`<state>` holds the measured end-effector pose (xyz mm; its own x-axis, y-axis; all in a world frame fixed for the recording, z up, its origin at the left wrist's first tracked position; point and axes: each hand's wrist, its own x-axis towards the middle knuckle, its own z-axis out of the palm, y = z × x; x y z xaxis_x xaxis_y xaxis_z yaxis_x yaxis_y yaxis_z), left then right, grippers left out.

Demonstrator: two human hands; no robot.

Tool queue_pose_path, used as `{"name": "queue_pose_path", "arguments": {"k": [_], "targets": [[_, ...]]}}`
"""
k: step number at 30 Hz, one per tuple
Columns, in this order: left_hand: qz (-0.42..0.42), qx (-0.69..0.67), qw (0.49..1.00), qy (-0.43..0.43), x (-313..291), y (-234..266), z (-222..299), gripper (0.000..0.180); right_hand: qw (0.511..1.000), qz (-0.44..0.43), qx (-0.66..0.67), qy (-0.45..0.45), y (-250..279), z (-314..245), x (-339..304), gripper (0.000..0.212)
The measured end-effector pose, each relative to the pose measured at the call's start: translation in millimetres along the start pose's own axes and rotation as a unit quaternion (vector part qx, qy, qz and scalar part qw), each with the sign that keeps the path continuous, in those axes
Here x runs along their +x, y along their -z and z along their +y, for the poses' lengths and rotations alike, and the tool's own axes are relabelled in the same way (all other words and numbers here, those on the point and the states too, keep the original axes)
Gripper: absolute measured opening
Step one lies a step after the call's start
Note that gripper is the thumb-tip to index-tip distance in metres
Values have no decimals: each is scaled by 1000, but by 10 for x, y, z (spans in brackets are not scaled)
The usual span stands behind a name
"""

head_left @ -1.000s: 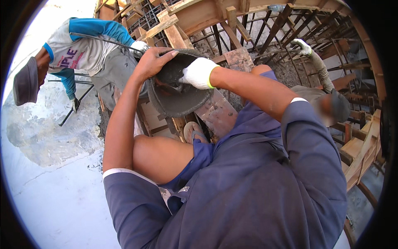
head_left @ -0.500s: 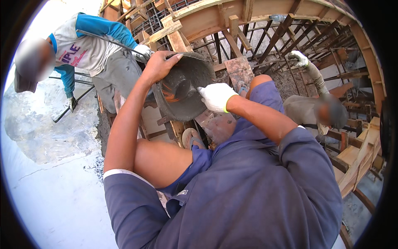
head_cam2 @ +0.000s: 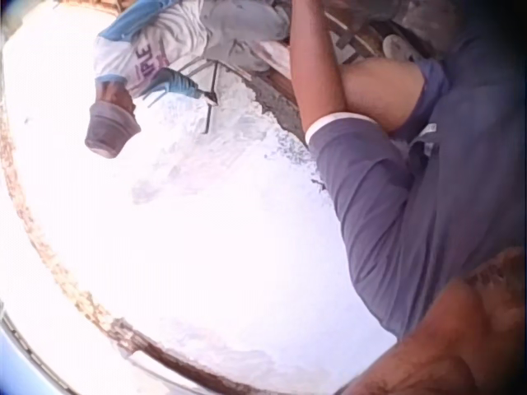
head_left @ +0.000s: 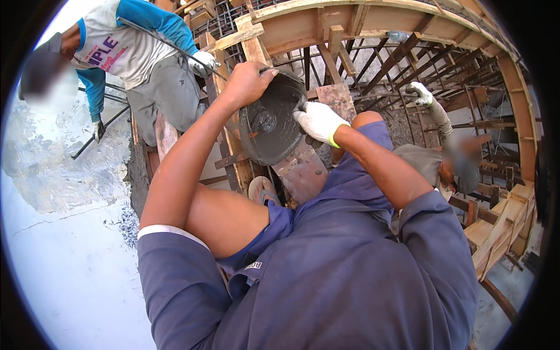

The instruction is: The person applies concrete to the edge of a wooden structure using a trowel, taking mortar from a bucket and smoothing it along the rim.

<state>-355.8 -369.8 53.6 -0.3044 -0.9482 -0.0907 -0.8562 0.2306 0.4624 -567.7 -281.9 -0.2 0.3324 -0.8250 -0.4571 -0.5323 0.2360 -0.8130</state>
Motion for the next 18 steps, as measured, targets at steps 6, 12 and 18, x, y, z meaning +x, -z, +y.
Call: {"name": "queue_pose_path", "arguments": {"k": [6,12,18], "targets": [[25,-26,999,-12,-42,-130,140,40,949,-83,233,-196,-47,34,304,33],[29,-50,998,-23,-156,-147,136,38,961,-223,104,-128,-148,153,634,29],[43,-105,992,-51,-251,-184,107,35,921,-303,152,-194,110,96,510,32]]}}
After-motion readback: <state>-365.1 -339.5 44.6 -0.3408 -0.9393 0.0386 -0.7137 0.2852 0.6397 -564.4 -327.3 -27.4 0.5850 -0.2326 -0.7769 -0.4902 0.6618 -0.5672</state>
